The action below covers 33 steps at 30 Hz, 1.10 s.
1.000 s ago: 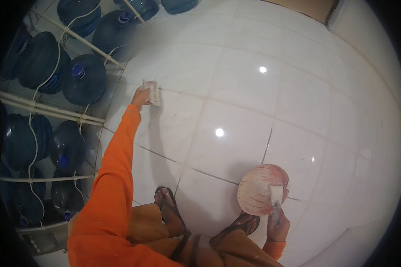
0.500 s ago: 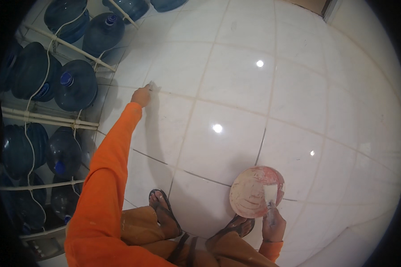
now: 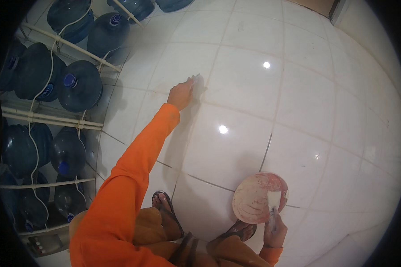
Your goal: The person applies grout to tile joints using a small trowel and a bucket, then wipes excess grout with a cloth. The person repeatedly scoops grout, spreads it into the seams, and cleans the tile surface.
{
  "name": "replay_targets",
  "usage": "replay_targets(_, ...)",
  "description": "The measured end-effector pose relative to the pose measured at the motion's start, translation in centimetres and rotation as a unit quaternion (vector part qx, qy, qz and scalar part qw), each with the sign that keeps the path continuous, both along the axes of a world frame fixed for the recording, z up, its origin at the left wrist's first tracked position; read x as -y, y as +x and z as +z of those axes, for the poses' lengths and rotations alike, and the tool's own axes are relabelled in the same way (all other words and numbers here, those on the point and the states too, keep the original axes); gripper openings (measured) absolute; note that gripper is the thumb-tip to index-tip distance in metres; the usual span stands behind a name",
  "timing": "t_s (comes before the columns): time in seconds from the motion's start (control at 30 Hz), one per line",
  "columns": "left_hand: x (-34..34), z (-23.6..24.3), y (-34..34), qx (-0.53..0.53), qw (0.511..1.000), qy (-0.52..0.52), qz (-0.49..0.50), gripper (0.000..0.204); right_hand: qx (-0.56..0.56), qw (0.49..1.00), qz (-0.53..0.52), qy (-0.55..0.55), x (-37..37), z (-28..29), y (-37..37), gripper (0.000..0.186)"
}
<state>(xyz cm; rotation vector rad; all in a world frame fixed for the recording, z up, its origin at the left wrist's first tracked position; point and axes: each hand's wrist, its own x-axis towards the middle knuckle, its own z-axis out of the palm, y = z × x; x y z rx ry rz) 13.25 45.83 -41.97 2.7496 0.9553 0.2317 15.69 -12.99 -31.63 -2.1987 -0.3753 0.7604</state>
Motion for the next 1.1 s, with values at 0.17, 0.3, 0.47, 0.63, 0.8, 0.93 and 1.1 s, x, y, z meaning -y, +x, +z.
replay_targets(0.17,-5.4,0.9,-6.7,-0.010,0.995,0.018,0.102,0.039,0.026,0.999,0.034,0.005,0.2,0.0,0.0,0.046)
replay_targets(0.3,-12.6,0.8,-14.1,-0.040,0.985,0.004,0.165,0.033,0.014,0.999,0.044,-0.023,-0.1,0.2,0.0,0.046)
replay_targets(0.47,-12.0,0.5,-14.0,-0.054,0.981,-0.092,0.165,0.040,0.028,0.998,0.056,0.003,-0.6,0.2,-0.3,0.047)
replay_targets(0.63,-5.4,3.2,-10.6,0.007,0.990,-0.098,0.101,0.043,0.032,0.997,0.075,-0.019,-1.3,0.1,-0.1,0.048)
replay_targets(0.8,-0.4,2.9,-8.9,-0.096,0.977,-0.159,0.103,0.046,0.061,0.993,0.100,0.004,-2.4,-0.1,-0.2,0.048)
replay_targets(0.93,-4.4,1.8,-10.1,-0.010,0.996,-0.069,0.048,0.043,0.030,0.996,0.085,-0.017,-2.2,0.3,-0.3,0.046)
replay_targets(1.1,-11.5,1.9,-12.0,-0.016,0.986,-0.025,0.166,0.042,0.051,0.995,0.076,-0.051,-0.7,0.6,-0.8,0.045)
